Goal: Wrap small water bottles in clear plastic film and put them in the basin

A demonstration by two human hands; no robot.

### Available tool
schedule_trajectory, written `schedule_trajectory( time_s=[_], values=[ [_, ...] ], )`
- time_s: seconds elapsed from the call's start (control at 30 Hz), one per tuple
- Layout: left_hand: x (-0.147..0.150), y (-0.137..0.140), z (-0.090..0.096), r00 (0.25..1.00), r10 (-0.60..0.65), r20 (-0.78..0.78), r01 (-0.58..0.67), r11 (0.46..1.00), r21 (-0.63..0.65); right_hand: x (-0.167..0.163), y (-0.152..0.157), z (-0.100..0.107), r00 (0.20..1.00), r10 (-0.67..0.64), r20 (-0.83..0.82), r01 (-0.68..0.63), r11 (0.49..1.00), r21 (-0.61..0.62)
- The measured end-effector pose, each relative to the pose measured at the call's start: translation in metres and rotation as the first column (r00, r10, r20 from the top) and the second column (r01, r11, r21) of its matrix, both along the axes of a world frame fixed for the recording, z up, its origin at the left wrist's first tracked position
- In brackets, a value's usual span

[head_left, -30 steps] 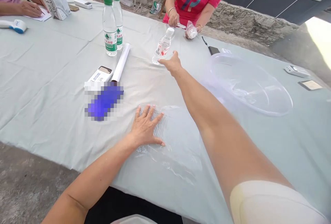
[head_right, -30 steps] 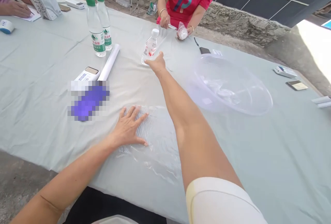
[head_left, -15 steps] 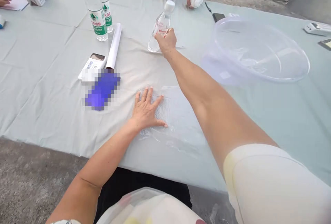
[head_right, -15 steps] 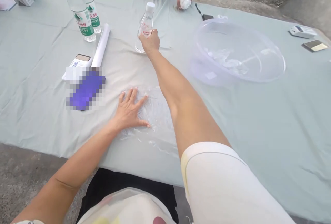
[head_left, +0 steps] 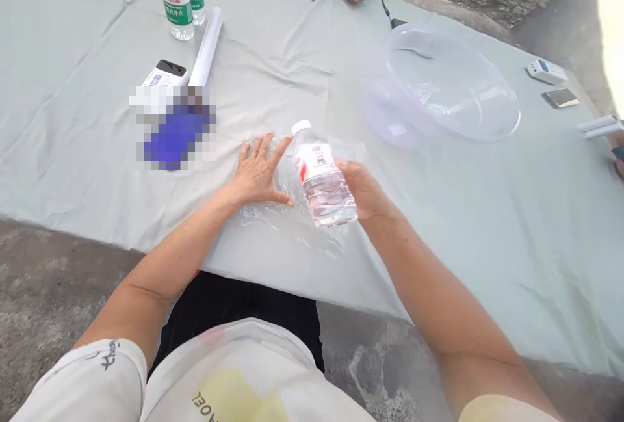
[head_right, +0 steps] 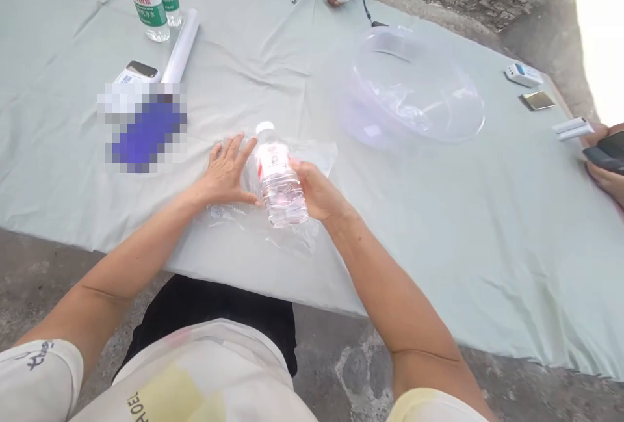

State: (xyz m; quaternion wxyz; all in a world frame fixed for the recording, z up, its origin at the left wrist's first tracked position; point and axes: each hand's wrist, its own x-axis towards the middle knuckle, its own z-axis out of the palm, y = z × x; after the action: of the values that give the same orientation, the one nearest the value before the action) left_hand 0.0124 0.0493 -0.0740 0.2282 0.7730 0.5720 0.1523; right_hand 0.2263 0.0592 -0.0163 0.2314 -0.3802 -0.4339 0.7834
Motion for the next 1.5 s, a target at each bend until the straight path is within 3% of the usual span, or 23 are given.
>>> schedule_trajectory(
  time_s=[0.13, 0.27, 0.47, 0.7, 0.9, 1.07, 1.3, 1.4, 1.5],
  values=[
    [-0.006, -0.001, 0.002, 0.991, -0.003, 0.135, -0.002, 0.999, 0.033, -0.018, -0.016, -0.027, 0.997, -0.067, -0.032, 0.068, 0.997, 0.027],
    [-0.013, -0.001, 0.006, 0.984, -0.084, 0.158, 0.083, 0.996, 0.010, -0.028, -0.012, -0.038, 0.988, -0.151, 0.007, 0.151, 0.988, 0.000],
    [-0.040, 0.004, 0.014, 0.988, -0.129, 0.089, 0.139, 0.984, -0.113, -0.029, -0.012, -0.033, 0.936, -0.135, 0.325, 0.117, 0.990, 0.074],
    [-0.062, 0.003, 0.021, 0.994, -0.101, -0.033, 0.097, 0.989, -0.109, -0.037, -0.013, -0.022, 0.838, -0.066, 0.542, 0.000, 0.993, 0.121],
    [-0.056, 0.002, 0.016, 0.995, -0.102, -0.003, 0.100, 0.988, -0.119, -0.054, -0.010, -0.008, 0.823, -0.099, 0.559, -0.020, 0.979, 0.202],
    [-0.057, 0.004, 0.015, 0.992, -0.124, 0.011, 0.125, 0.986, -0.114, -0.074, 0.000, -0.019, 0.820, -0.141, 0.555, 0.022, 0.976, 0.216],
    [-0.068, -0.002, 0.034, 0.987, -0.161, 0.015, 0.161, 0.961, -0.224, -0.086, 0.000, -0.024, 0.776, -0.119, 0.620, -0.020, 0.977, 0.213],
    [-0.080, -0.005, 0.046, 0.996, -0.083, -0.012, 0.078, 0.970, -0.228, -0.090, -0.003, -0.021, 0.712, -0.157, 0.685, -0.065, 0.956, 0.286],
    [-0.086, -0.013, 0.053, 0.987, 0.159, -0.038, -0.163, 0.978, -0.129, -0.096, -0.007, -0.021, 0.665, -0.191, 0.723, -0.108, 0.932, 0.346]
  ],
)
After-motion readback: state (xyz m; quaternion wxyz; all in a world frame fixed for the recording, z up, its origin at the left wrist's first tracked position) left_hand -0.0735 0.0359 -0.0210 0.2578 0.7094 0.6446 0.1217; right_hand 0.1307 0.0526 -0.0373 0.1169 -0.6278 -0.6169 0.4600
